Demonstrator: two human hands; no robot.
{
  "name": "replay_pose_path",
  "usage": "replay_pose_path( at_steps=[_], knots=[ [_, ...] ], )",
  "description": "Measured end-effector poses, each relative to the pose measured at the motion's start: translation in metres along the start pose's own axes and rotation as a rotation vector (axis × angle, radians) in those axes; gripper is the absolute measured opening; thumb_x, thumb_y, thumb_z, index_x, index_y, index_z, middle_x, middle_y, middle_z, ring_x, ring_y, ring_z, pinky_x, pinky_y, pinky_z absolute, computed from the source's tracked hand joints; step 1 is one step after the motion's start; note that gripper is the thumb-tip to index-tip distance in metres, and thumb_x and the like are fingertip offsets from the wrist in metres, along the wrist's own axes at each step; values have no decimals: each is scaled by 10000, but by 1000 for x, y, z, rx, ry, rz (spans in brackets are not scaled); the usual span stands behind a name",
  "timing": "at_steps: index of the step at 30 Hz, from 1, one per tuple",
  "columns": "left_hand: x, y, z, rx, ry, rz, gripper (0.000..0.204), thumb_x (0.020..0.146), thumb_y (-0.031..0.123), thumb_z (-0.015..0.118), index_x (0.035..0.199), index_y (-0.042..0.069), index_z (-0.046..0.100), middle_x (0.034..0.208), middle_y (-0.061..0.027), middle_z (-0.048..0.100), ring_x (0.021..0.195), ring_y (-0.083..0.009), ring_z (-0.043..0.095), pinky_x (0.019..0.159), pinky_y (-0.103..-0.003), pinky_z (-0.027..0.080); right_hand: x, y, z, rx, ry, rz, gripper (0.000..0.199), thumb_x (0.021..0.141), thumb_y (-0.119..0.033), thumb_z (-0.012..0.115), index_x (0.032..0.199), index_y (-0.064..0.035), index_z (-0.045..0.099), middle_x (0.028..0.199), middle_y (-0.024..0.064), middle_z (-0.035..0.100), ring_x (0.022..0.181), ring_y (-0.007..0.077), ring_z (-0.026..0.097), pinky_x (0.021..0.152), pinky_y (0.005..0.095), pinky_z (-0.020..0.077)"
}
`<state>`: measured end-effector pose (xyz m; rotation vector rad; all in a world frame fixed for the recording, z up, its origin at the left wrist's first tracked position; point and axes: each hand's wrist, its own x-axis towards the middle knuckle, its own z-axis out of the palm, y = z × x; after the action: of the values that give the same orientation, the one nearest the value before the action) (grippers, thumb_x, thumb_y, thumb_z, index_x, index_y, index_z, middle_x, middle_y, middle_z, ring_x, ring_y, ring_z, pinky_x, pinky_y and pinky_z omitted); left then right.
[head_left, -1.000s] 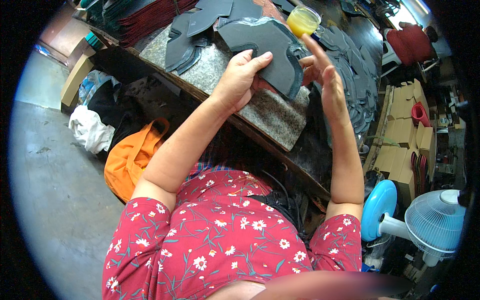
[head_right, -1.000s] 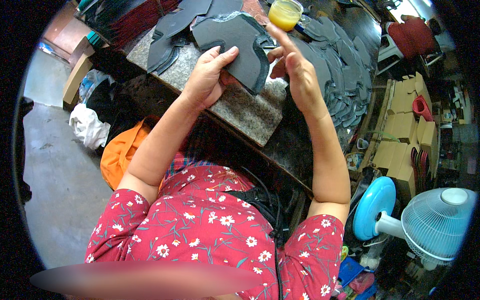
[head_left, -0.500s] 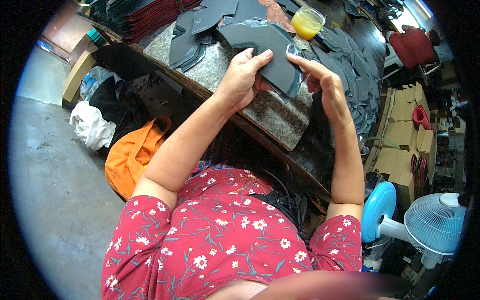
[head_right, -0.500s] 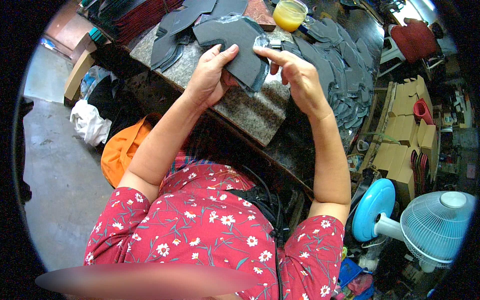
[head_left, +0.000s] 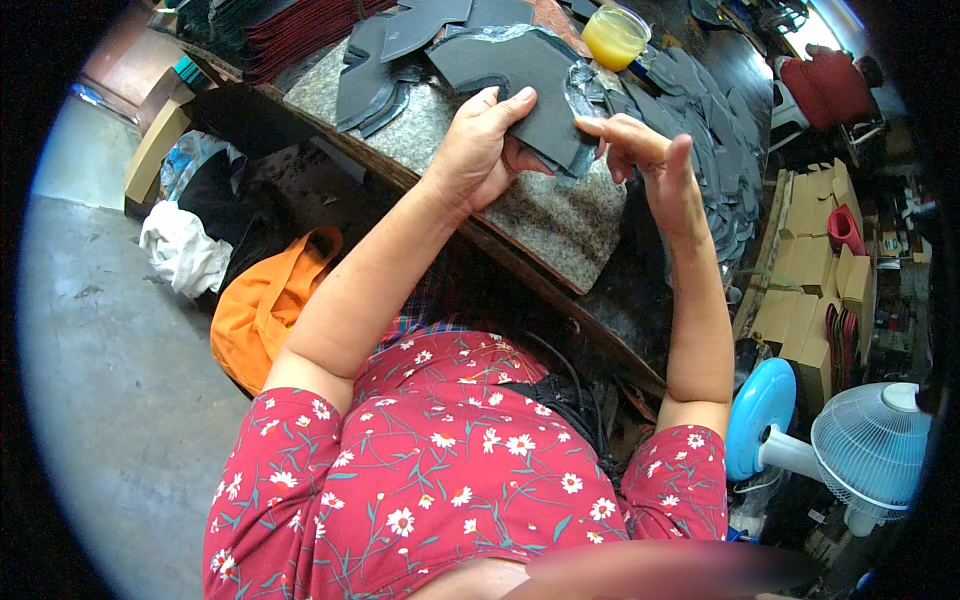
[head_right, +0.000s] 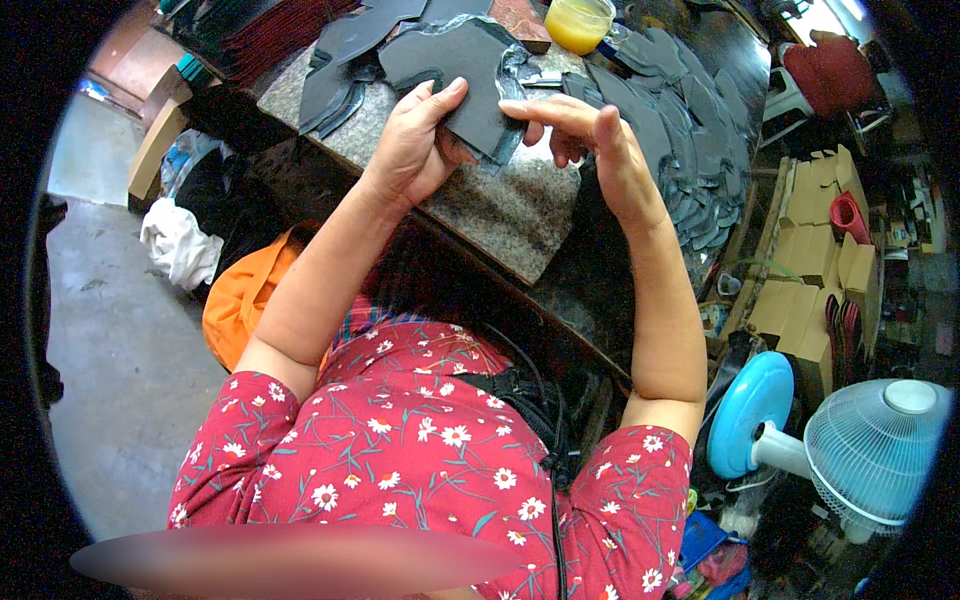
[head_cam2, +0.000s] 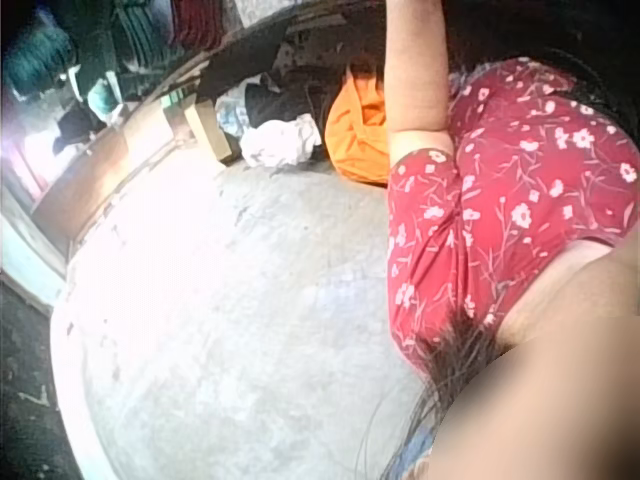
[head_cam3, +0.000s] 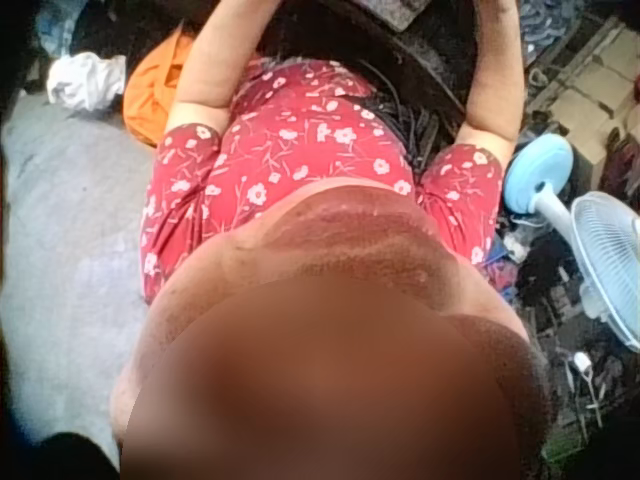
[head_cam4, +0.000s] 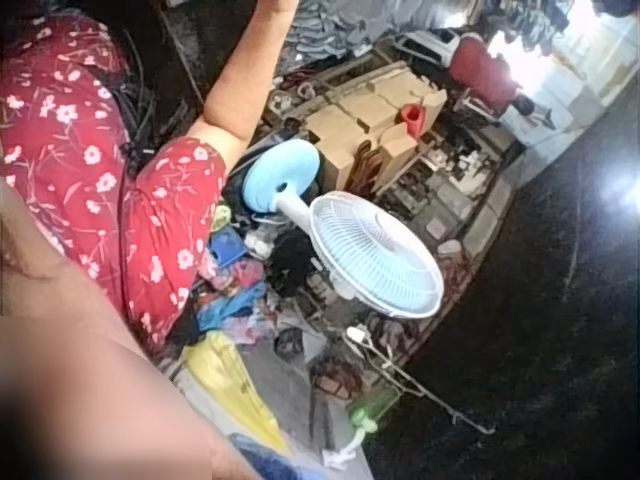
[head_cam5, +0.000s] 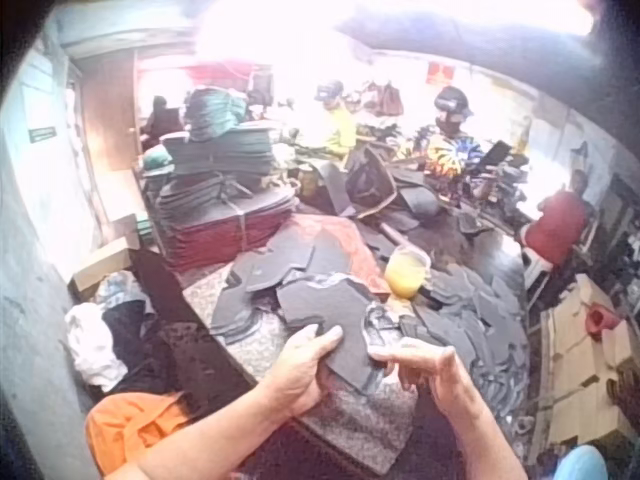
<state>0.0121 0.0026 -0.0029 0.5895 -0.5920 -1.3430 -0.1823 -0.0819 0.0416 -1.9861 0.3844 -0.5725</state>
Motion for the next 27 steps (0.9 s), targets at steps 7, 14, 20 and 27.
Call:
replay_pose_path(
  at_steps=[7, 14, 20, 27],
  knots=[
    [1, 0, -3, -111, -31, 23, 218, 1007, 198, 495, 1147, 32, 511, 965, -89, 663, 779, -174, 700, 585, -296, 614, 4, -8, 4, -584, 190, -409, 677, 902, -674, 411, 1169, -126, 705, 868, 68, 641, 713, 198, 594, 613, 287, 465],
    [3, -3, -4, -102, -1, 41, 222, 1009, 197, 485, 1147, 24, 512, 983, -103, 667, 798, -188, 703, 602, -312, 624, -1, -17, 10, -985, 176, -692, 531, 817, -624, 566, 1108, -210, 726, 755, 24, 594, 627, 216, 569, 582, 331, 483],
    [4, -3, -4, -83, -45, 17, 238, 999, 184, 502, 1152, 2, 514, 1013, -118, 664, 832, -200, 703, 622, -327, 627, 6, -5, 3, -949, 241, -646, 524, 878, -596, 505, 1163, -205, 707, 752, 40, 600, 637, 226, 584, 576, 338, 483],
    [3, -5, -4, -83, -59, -1, 242, 984, 156, 526, 1165, -4, 523, 1046, -118, 659, 868, -204, 693, 671, -347, 614, 5, -3, 2, -824, 242, -568, 582, 895, -627, 464, 1162, -170, 706, 783, 66, 626, 662, 254, 607, 594, 336, 490]
  ],
)
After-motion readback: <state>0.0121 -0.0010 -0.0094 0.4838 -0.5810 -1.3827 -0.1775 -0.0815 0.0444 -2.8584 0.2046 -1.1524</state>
